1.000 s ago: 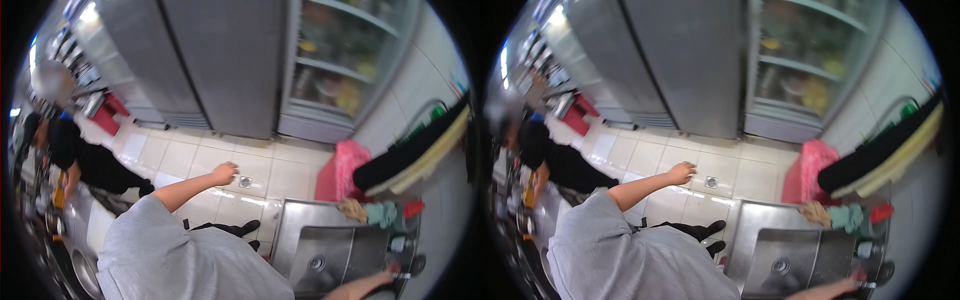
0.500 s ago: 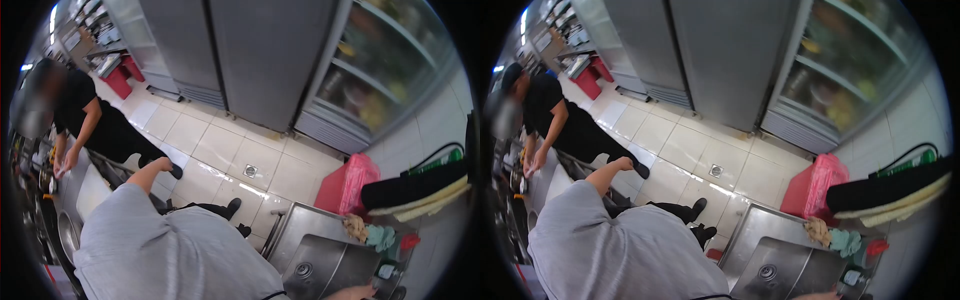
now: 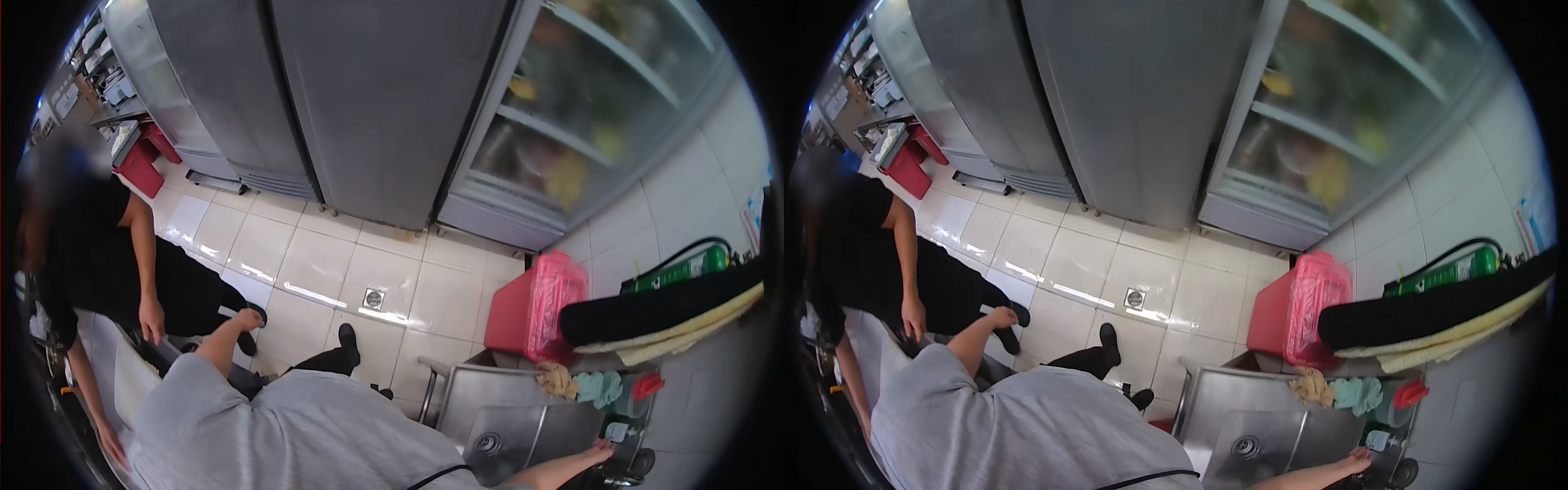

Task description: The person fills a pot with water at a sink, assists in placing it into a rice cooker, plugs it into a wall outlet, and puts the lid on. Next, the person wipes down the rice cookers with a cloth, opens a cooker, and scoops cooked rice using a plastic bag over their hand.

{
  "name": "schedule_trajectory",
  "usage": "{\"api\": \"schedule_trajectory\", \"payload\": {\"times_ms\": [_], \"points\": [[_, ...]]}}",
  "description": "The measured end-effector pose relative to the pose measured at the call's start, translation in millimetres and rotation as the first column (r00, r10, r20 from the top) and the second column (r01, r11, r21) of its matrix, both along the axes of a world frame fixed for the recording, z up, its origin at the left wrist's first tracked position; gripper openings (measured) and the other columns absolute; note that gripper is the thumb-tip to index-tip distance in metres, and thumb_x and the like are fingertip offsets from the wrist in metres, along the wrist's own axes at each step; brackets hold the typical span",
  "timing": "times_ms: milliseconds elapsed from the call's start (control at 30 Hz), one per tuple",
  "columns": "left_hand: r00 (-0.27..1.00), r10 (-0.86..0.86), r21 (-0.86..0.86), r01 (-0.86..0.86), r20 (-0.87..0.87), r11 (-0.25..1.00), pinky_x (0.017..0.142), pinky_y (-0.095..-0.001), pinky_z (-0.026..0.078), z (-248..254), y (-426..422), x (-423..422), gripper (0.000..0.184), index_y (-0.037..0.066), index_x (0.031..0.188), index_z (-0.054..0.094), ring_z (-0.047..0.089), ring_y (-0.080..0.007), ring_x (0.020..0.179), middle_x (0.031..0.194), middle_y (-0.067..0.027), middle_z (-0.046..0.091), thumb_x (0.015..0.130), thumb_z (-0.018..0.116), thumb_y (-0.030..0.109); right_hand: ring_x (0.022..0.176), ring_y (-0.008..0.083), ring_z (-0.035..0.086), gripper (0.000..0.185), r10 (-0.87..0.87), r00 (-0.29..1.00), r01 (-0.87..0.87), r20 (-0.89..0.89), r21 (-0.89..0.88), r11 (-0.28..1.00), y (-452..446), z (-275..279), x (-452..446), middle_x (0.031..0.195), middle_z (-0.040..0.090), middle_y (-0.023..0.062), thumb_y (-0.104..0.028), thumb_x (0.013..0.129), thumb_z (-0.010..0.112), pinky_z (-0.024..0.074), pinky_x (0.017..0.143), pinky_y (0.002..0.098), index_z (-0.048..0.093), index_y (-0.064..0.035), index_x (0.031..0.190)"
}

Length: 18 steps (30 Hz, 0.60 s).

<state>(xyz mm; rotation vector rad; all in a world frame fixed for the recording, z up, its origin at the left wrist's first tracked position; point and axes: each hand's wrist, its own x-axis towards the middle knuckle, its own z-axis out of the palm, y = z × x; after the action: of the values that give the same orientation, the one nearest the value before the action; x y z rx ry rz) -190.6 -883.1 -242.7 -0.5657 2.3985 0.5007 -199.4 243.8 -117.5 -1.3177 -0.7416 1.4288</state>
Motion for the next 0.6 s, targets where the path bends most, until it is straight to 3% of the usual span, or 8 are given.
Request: {"api": "schedule_trajectory", "payload": {"times_ms": [33,133,267,300,333,400,500,600], "points": [[1.000,0.012,0.019,-0.013,0.017,1.000,0.084,-0.0348,0.047,-9.9,-7.0,-0.6,0.033,0.014,0.091,0.069,0.061,-0.0267,0.090,0.093,-0.0119,0.065,0.069,0.063,0.038,0.079,0.0080,0.057,0.033,0.146,0.989,-0.145,0.029,-0.014,0.989,-23.6,-1.3,-14.7,0.101,0.060,0.0007,-0.034,0.087,0.049,0.0439,0.066,0.0286,0.055,-0.0074,0.106],[0.998,-0.016,0.055,0.013,0.055,0.998,0.084,-0.0368,0.047,-18.3,-29.0,-14.5,0.034,0.011,0.088,0.069,0.061,-0.0284,0.091,0.092,-0.0131,0.065,0.072,0.059,0.039,0.102,0.0159,0.049,0.043,0.380,0.916,-0.396,0.129,0.133,0.908,-119.1,13.2,-117.9,0.124,0.048,0.0058,-0.033,0.086,0.050,0.0367,0.087,0.0325,0.048,-0.0097,0.123],[0.970,-0.241,0.049,0.239,0.025,0.970,0.081,-0.0421,0.046,-50.5,-71.1,-46.5,0.040,0.004,0.083,0.067,0.060,-0.0323,0.089,0.090,-0.0160,0.064,0.078,0.048,0.039,0.080,0.0106,0.054,0.031,0.643,0.738,-0.673,0.203,0.159,0.722,-349.3,44.9,-291.1,0.099,0.057,0.0005,-0.028,0.084,0.052,0.0416,0.069,0.0253,0.055,-0.0118,0.110],[0.983,-0.186,0.011,0.186,0.010,0.983,0.079,-0.0429,0.046,-54.4,-75.6,-61.0,0.039,0.005,0.084,0.067,0.060,-0.0327,0.087,0.089,-0.0170,0.064,0.077,0.049,0.039,0.072,0.0110,0.053,0.022,0.775,0.561,-0.827,0.290,0.158,0.539,-370.1,12.1,-341.6,0.087,0.057,0.0000,-0.023,0.084,0.051,0.0417,0.061,0.0235,0.057,-0.0115,0.101],[0.978,-0.195,0.020,0.195,0.069,0.981,0.077,-0.0428,0.047,-35.2,-76.2,-83.7,0.040,0.005,0.086,0.067,0.060,-0.0329,0.086,0.090,-0.0176,0.063,0.076,0.050,0.039,0.064,0.0105,0.051,0.013,0.878,0.283,-0.947,0.385,0.256,0.192,-384.1,-35.7,-394.7,0.076,0.055,-0.0011,-0.017,0.084,0.050,0.0385,0.051,0.0214,0.058,-0.0111,0.092],[0.994,-0.046,0.093,0.055,-0.096,0.994,0.079,-0.0420,0.046,-21.1,-83.9,-121.3,0.041,0.005,0.091,0.066,0.058,-0.0337,0.089,0.093,-0.0164,0.063,0.076,0.053,0.041,0.057,0.0069,0.048,0.007,0.946,0.095,-0.964,0.309,0.267,0.010,-532.2,-56.9,-455.4,0.074,0.055,-0.0020,-0.013,0.082,0.054,0.0344,0.045,0.0193,0.059,-0.0131,0.087],[0.967,0.053,0.253,0.012,-0.250,0.967,0.089,-0.0367,0.042,7.6,-113.1,-197.4,0.049,0.007,0.105,0.061,0.055,-0.0305,0.102,0.107,-0.0153,0.060,0.076,0.058,0.046,0.069,0.0106,0.056,0.015,0.760,-0.316,-0.917,0.568,0.022,-0.398,-724.2,-78.7,-513.2,0.081,0.059,0.0000,-0.014,0.081,0.060,0.0436,0.055,0.0238,0.061,-0.0108,0.096],[0.938,0.112,0.420,0.038,-0.327,0.907,0.093,-0.0358,0.039,90.4,-145.1,-273.4,0.051,0.008,0.113,0.057,0.050,-0.0298,0.110,0.115,-0.0143,0.056,0.076,0.061,0.043,0.087,0.0195,0.059,0.036,0.271,-0.559,-0.468,0.783,-0.028,-0.883,-926.7,0.8,-503.2,0.093,0.061,0.0076,-0.024,0.077,0.066,0.0468,0.077,0.0295,0.059,-0.0059,0.107]]}}
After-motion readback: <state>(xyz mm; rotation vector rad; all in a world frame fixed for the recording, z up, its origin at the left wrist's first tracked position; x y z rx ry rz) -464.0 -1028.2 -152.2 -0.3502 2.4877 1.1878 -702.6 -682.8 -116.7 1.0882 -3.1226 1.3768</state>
